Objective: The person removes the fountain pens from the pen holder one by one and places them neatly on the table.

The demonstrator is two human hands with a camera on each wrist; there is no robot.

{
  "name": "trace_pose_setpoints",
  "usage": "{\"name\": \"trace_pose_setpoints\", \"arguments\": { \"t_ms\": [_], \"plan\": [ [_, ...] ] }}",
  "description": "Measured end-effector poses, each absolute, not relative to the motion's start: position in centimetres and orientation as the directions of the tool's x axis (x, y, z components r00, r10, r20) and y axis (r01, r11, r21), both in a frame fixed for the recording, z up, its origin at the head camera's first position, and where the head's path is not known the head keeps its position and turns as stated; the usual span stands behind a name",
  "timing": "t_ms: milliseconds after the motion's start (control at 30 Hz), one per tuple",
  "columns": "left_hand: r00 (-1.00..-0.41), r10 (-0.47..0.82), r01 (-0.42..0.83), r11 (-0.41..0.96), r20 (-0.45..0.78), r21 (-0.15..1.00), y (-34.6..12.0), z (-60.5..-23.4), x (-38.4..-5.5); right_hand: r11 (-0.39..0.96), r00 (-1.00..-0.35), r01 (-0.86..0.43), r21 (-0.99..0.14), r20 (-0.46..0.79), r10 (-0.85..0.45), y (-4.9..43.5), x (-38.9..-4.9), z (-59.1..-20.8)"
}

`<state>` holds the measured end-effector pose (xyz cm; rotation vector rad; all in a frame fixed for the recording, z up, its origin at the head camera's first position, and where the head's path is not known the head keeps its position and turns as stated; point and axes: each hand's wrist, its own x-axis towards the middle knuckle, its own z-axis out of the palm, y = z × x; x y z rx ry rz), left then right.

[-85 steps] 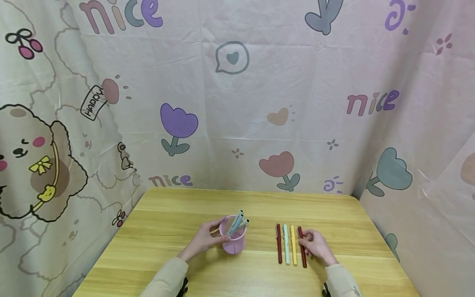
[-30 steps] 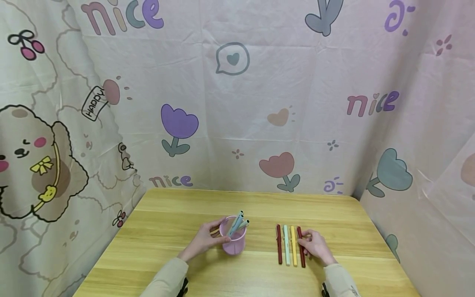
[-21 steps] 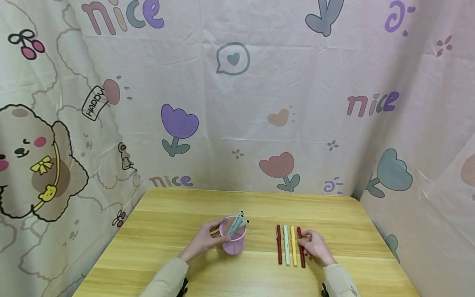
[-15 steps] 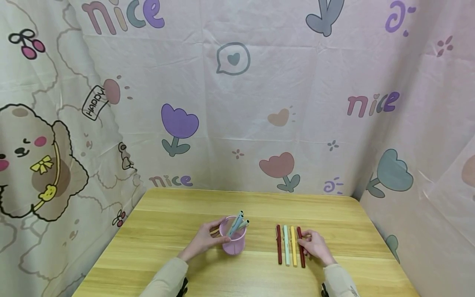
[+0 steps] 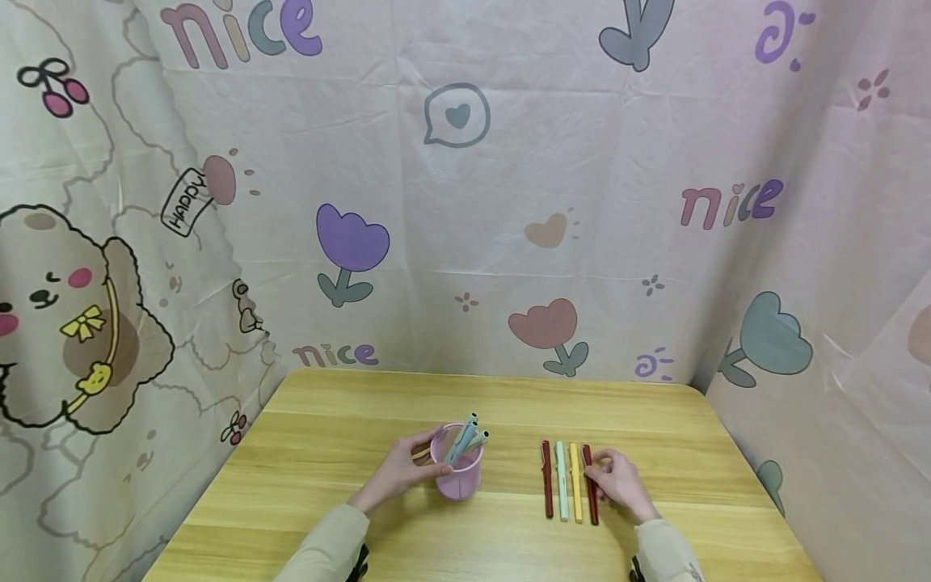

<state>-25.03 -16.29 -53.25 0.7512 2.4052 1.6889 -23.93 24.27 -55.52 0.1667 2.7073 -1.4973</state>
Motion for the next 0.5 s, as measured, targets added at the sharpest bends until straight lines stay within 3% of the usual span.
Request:
{"name": "trace_pose_setpoints", "arguments": {
  "t_ms": [233, 500],
  "plan": [
    [-0.879, 0.442, 0.311, 0.250, 0.178, 0.917, -16.2, -53.2, -25.0, 0.529, -0.993, 0.043, -0.847, 0.022, 0.115, 23.6, -24.0, -55.0],
    [-0.877, 0.444, 0.320, 0.256, 0.183, 0.912, -16.2, -53.0, -24.9, 0.450, -0.984, -0.132, -0.883, 0.171, 0.047, 20.5, -23.9, -53.5]
  ]
}}
